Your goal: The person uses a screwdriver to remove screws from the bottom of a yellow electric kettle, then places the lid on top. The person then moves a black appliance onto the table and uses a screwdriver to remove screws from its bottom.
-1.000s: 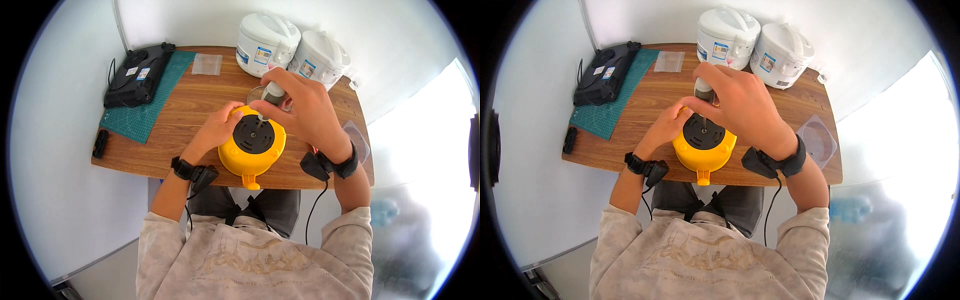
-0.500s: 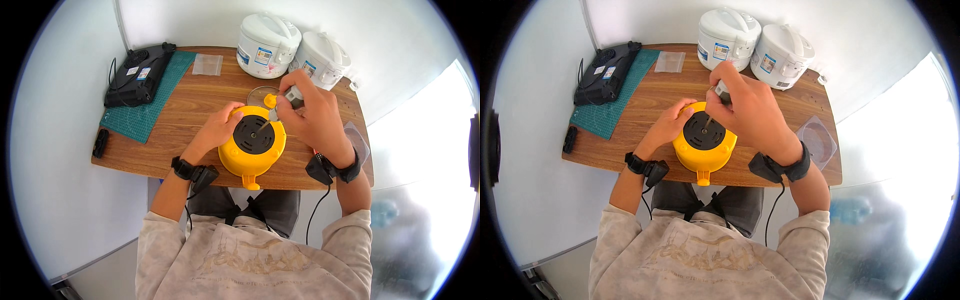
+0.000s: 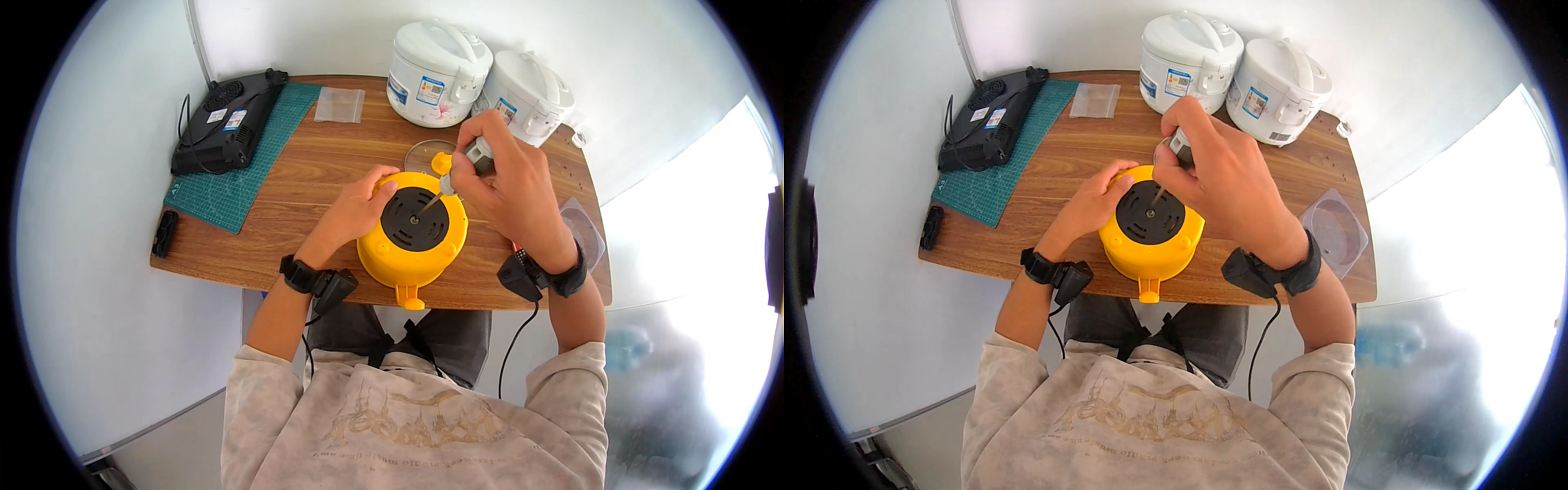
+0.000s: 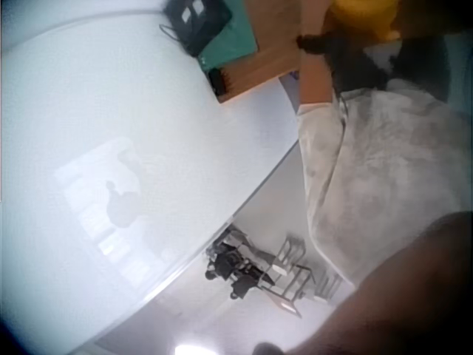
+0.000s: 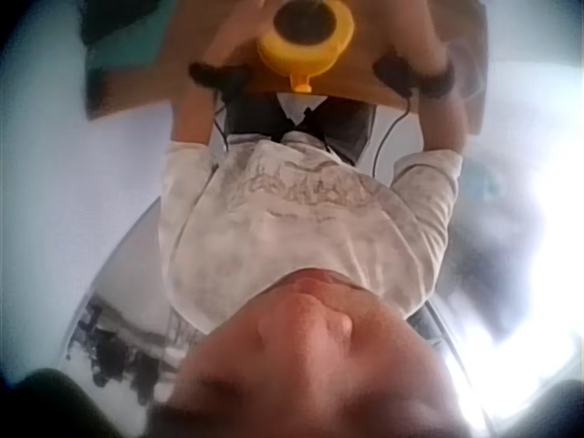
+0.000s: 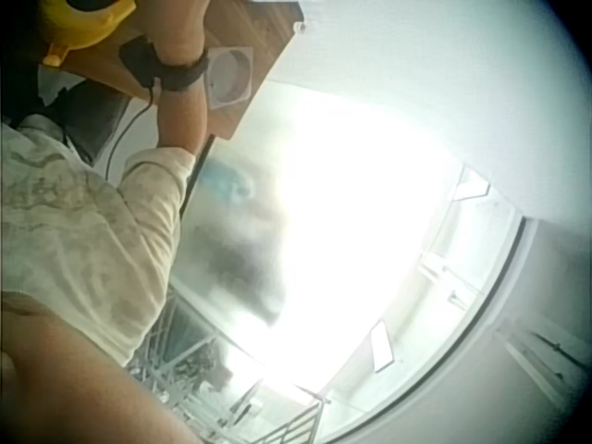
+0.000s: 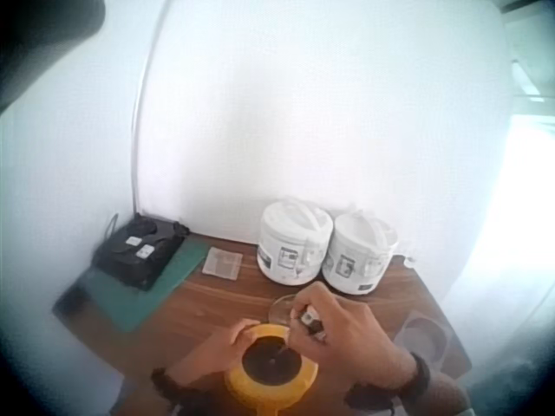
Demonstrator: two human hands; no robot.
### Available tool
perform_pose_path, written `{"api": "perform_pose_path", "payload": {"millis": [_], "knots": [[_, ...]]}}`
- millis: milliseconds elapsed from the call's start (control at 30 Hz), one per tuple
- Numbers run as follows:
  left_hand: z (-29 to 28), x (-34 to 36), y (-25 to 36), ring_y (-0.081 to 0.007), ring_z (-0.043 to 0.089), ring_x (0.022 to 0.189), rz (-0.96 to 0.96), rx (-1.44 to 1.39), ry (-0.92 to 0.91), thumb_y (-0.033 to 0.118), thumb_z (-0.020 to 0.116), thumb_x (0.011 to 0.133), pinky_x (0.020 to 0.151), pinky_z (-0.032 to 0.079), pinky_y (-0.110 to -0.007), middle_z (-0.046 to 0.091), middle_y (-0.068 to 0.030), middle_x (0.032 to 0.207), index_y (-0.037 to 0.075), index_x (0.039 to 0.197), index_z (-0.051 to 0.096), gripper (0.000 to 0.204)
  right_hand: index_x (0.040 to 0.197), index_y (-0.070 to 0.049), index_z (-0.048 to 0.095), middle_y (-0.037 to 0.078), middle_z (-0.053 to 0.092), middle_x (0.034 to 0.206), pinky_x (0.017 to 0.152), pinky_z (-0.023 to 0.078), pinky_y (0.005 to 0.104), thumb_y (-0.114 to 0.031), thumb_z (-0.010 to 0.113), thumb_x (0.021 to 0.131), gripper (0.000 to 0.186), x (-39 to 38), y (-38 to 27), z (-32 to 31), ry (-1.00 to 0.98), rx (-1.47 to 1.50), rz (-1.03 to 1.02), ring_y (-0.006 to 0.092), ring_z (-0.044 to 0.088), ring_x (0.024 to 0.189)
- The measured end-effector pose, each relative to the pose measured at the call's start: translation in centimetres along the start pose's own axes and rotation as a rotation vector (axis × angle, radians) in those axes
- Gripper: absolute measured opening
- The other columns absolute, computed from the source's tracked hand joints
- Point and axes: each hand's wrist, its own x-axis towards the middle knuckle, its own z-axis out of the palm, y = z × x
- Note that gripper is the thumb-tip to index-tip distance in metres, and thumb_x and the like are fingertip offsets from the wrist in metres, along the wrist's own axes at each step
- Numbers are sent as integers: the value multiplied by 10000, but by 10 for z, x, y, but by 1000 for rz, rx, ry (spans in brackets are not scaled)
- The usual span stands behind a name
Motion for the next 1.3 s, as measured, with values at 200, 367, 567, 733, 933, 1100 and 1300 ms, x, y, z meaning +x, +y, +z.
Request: {"api": "perform_pose_path", "payload": {"millis": [200, 367, 567, 733, 933, 1100, 1300], "knots": [[0, 0, 3, -367, 667, 1108, 4, 18, 1, 340, 459, 1073, 950, 513, -413, 676, -222, 1225, 65, 1371, 534, 413, 1024, -65, 499, 131, 616, 683, 561, 497, 362, -75, 667, 883, 220, -2, 5, 1, 24, -6, 72, 290, 620, 586], [0, 0, 1, -370, 660, 1121, 3, 4, -7, 338, 457, 1071, 962, 507, -415, 672, -226, 1235, 64, 1374, 533, 415, 1022, -62, 498, 139, 616, 684, 561, 502, 366, -75, 662, 882, 216, -1, 6, 3, 35, 0, 58, 297, 622, 586], [1, 1, 0, -384, 650, 1133, 13, 11, 9, 348, 458, 1066, 975, 499, -417, 665, -236, 1241, 63, 1371, 538, 425, 1020, -63, 496, 132, 612, 687, 559, 499, 367, -77, 672, 876, 227, 0, 11, 6, 48, -3, 51, 295, 623, 595], [2, 1, -3, -389, 651, 1129, 26, -25, 14, 348, 465, 1062, 968, 498, -418, 669, -239, 1228, 60, 1364, 540, 424, 1043, -65, 501, 118, 618, 738, 563, 508, 376, -94, 705, 872, 268, 0, 5, 10, 3, -14, -30, 292, 642, 626], [2, 0, -2, -393, 652, 1125, 26, -14, 21, 347, 466, 1059, 962, 498, -418, 673, -240, 1218, 62, 1356, 544, 419, 1130, -54, 526, 141, 641, 854, 614, 526, 384, -89, 677, 897, 281, 4, -1, 7, -37, -26, -154, 294, 663, 688], [2, 1, -2, -397, 650, 1127, 18, -16, 17, 349, 467, 1059, 961, 498, -419, 674, -242, 1216, 60, 1352, 545, 419, 1277, -81, 571, 108, 686, 1006, 720, 553, 338, -86, 629, 929, 353, 13, 3, -5, -131, 155, -210, 258, 684, 785], [2, -1, 0, -391, 651, 1127, 32, -24, 35, 340, 467, 1062, 962, 499, -420, 672, -238, 1218, 62, 1349, 546, 407, 1240, -65, 576, 115, 671, 1002, 700, 541, 376, -102, 601, 957, 286, 16, 2, 0, -202, -129, -119, 306, 667, 779]]}}
